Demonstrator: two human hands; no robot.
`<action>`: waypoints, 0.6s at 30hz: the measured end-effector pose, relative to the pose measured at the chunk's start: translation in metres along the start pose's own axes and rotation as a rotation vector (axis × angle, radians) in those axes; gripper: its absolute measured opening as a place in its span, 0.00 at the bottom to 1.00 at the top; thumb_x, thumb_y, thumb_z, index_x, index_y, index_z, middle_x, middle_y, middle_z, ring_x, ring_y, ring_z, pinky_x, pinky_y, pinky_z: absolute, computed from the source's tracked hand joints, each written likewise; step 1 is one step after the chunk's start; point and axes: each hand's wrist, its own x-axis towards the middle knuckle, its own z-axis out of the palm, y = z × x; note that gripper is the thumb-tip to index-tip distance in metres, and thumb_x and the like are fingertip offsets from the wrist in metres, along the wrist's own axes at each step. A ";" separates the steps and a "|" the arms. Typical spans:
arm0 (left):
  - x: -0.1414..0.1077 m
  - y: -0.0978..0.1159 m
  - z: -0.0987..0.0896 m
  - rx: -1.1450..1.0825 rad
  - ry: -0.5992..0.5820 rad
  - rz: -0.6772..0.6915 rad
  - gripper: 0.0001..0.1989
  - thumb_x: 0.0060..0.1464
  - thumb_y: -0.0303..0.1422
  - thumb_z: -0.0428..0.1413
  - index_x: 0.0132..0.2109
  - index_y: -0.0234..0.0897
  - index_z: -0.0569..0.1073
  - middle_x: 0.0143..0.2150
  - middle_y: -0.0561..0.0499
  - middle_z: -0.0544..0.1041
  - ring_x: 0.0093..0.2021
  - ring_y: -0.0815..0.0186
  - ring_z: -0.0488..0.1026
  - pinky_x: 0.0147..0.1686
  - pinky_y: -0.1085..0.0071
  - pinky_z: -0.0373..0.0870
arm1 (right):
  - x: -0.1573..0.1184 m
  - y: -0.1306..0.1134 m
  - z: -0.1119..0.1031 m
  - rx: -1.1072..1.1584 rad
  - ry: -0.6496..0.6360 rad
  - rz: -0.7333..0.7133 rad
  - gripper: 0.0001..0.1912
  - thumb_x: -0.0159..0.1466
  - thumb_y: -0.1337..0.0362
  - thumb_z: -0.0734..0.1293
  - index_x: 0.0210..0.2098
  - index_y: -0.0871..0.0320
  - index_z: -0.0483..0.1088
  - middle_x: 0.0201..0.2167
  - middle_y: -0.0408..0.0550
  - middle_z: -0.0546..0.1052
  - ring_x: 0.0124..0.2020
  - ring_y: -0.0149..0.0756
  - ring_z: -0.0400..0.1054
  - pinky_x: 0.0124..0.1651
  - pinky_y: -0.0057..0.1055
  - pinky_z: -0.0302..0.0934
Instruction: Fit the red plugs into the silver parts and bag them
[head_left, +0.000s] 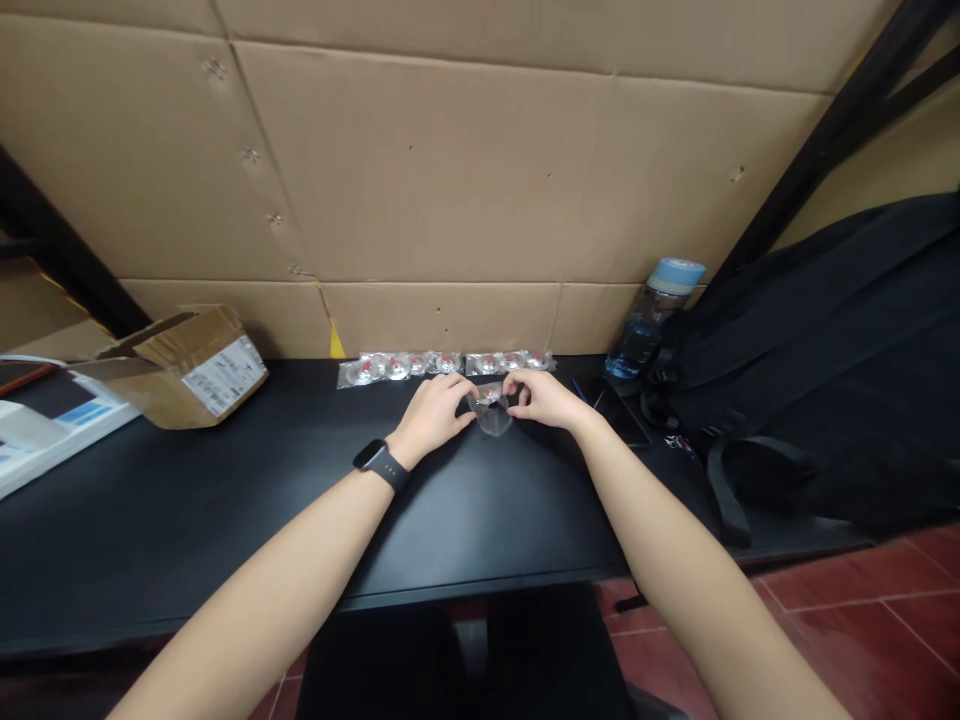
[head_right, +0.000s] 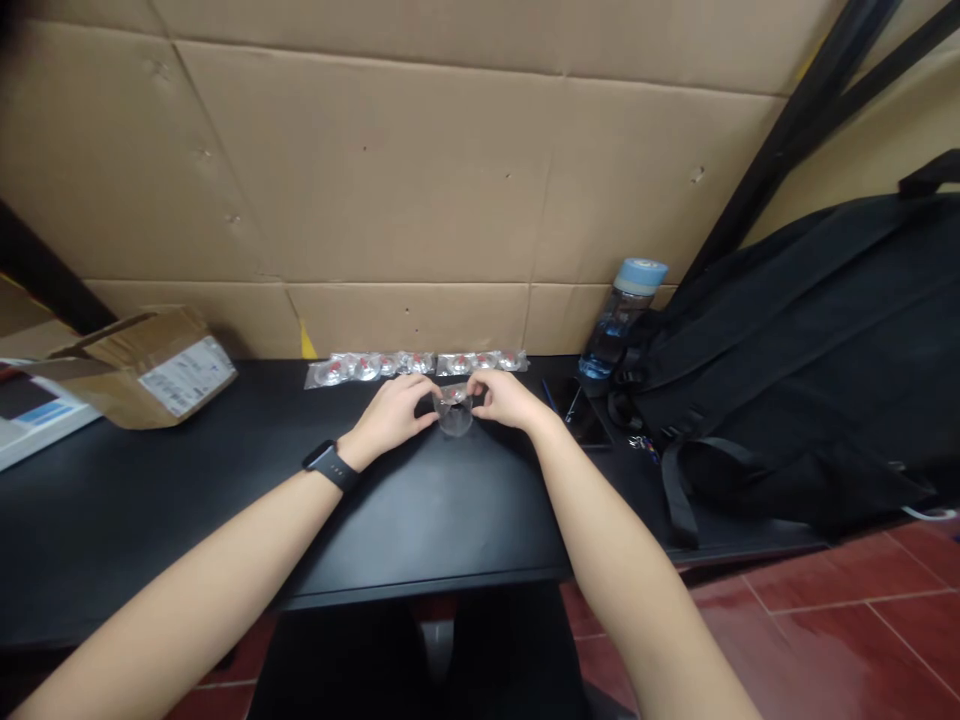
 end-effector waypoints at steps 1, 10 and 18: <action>0.002 -0.001 0.004 0.004 0.003 0.004 0.09 0.56 0.33 0.61 0.46 0.43 0.76 0.49 0.48 0.76 0.53 0.54 0.70 0.55 0.59 0.65 | 0.001 -0.001 0.002 -0.003 0.007 -0.012 0.11 0.54 0.70 0.72 0.38 0.58 0.73 0.36 0.42 0.75 0.26 0.26 0.66 0.33 0.24 0.59; 0.005 -0.015 0.010 -0.150 0.082 -0.019 0.05 0.59 0.34 0.58 0.36 0.41 0.78 0.43 0.50 0.78 0.47 0.59 0.73 0.53 0.62 0.67 | 0.005 0.010 -0.002 0.031 0.057 -0.022 0.07 0.59 0.62 0.70 0.31 0.60 0.76 0.29 0.44 0.77 0.28 0.30 0.66 0.35 0.27 0.59; 0.007 -0.023 0.017 -0.203 0.043 -0.249 0.11 0.60 0.38 0.56 0.34 0.40 0.80 0.46 0.48 0.79 0.49 0.58 0.73 0.55 0.59 0.67 | 0.009 0.009 0.008 0.110 0.048 0.135 0.11 0.63 0.61 0.65 0.32 0.61 0.76 0.28 0.44 0.78 0.29 0.32 0.68 0.34 0.27 0.60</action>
